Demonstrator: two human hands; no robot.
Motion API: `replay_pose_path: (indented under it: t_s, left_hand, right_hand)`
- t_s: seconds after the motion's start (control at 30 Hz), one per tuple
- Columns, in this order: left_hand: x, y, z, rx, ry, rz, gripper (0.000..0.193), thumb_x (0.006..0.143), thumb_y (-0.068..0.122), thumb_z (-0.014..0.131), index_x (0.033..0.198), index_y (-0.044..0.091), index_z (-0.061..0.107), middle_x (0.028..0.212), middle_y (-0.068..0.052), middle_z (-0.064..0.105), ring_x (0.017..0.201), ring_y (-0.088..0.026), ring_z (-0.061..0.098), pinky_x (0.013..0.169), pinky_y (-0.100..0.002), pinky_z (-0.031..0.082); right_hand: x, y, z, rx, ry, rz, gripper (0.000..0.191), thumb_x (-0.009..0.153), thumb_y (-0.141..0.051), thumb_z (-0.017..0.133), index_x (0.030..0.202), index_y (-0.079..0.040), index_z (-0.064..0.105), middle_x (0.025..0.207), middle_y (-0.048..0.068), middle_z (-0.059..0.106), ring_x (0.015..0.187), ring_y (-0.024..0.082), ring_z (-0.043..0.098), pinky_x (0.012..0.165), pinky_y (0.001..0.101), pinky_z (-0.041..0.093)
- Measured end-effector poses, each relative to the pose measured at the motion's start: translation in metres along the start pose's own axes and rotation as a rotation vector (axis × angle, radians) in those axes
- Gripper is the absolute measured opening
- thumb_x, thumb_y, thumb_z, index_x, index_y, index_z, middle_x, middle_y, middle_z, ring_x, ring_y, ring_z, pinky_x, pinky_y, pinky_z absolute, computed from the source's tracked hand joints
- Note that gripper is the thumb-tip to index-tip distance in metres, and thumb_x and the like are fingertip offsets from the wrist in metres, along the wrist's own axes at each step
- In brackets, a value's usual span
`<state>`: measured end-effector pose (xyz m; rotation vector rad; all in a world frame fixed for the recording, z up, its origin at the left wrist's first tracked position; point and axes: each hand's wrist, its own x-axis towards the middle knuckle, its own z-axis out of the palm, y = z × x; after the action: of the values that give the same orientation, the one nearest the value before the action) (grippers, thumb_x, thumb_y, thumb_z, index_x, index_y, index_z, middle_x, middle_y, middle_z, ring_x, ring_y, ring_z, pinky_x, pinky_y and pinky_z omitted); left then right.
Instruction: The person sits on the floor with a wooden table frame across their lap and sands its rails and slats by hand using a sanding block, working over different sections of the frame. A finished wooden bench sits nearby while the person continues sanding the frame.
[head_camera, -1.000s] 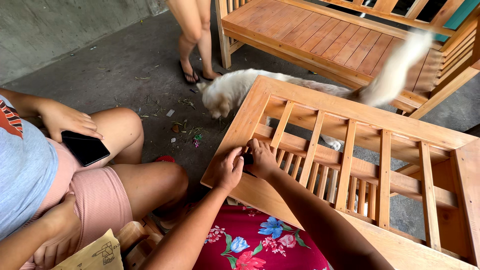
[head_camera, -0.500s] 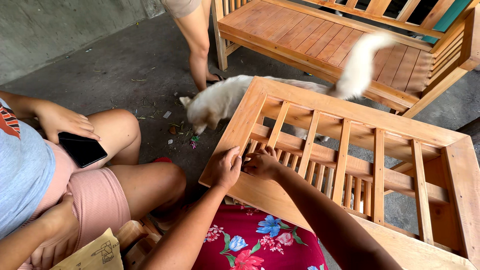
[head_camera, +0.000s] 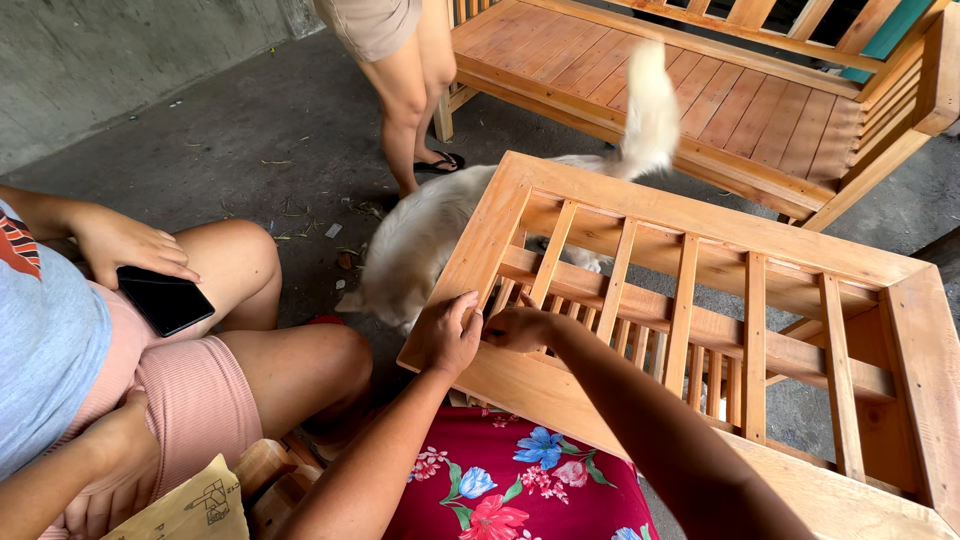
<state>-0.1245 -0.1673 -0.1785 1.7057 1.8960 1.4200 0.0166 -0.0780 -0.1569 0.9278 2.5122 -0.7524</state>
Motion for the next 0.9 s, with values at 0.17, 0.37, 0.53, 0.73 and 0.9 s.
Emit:
replay_pose_path:
  t_s: [0.17,0.37,0.53,0.73,0.9]
  left_hand:
    - [0.001,0.002,-0.001,-0.025,-0.01,-0.001,0.033,0.093,0.019,0.063,0.123,0.006,0.068,0.111,-0.014,0.076,0.105,-0.032,0.071,0.091,-0.041,0.056]
    - [-0.001,0.004,-0.001,-0.009,-0.013,-0.023,0.034,0.093,0.021,0.062,0.125,0.008,0.068,0.112,-0.012,0.076,0.107,-0.032,0.07,0.092,-0.042,0.055]
    - [-0.001,0.005,-0.001,-0.036,-0.023,-0.04,0.035,0.094,0.022,0.061,0.126,0.009,0.066,0.114,-0.013,0.075,0.108,-0.032,0.07,0.092,-0.042,0.055]
    - [0.002,0.005,-0.005,-0.043,-0.049,-0.064,0.036,0.094,0.022,0.06,0.127,0.009,0.066,0.117,-0.013,0.075,0.109,-0.032,0.071,0.092,-0.042,0.056]
    - [-0.001,0.005,-0.006,0.029,-0.032,0.282,0.037,0.088,0.017,0.063,0.121,0.002,0.069,0.115,-0.019,0.073,0.108,-0.038,0.068,0.096,-0.045,0.052]
  right_hand:
    - [0.002,0.005,0.004,-0.026,0.141,-0.062,0.022,0.096,-0.028,0.059,0.108,-0.017,0.073,0.11,0.005,0.076,0.114,0.028,0.066,0.123,0.0605,0.018]
    - [0.0,-0.011,0.039,0.093,0.389,0.01,0.028,0.092,-0.015,0.056,0.115,-0.013,0.072,0.109,0.016,0.074,0.108,0.038,0.067,0.11,0.0523,0.042]
    - [-0.004,-0.02,0.04,0.095,0.384,0.075,0.025,0.094,-0.02,0.057,0.111,-0.01,0.073,0.108,0.016,0.075,0.108,0.037,0.067,0.112,0.0495,0.039]
    - [-0.008,-0.021,0.026,0.145,0.341,0.024,0.034,0.089,-0.008,0.057,0.119,-0.01,0.071,0.117,0.017,0.072,0.115,0.037,0.065,0.101,0.0444,0.051]
    - [-0.052,0.015,0.002,0.401,0.417,-0.113,0.045,0.084,0.004,0.051,0.121,-0.01,0.073,0.113,0.014,0.076,0.106,0.032,0.074,0.093,0.0407,0.057]
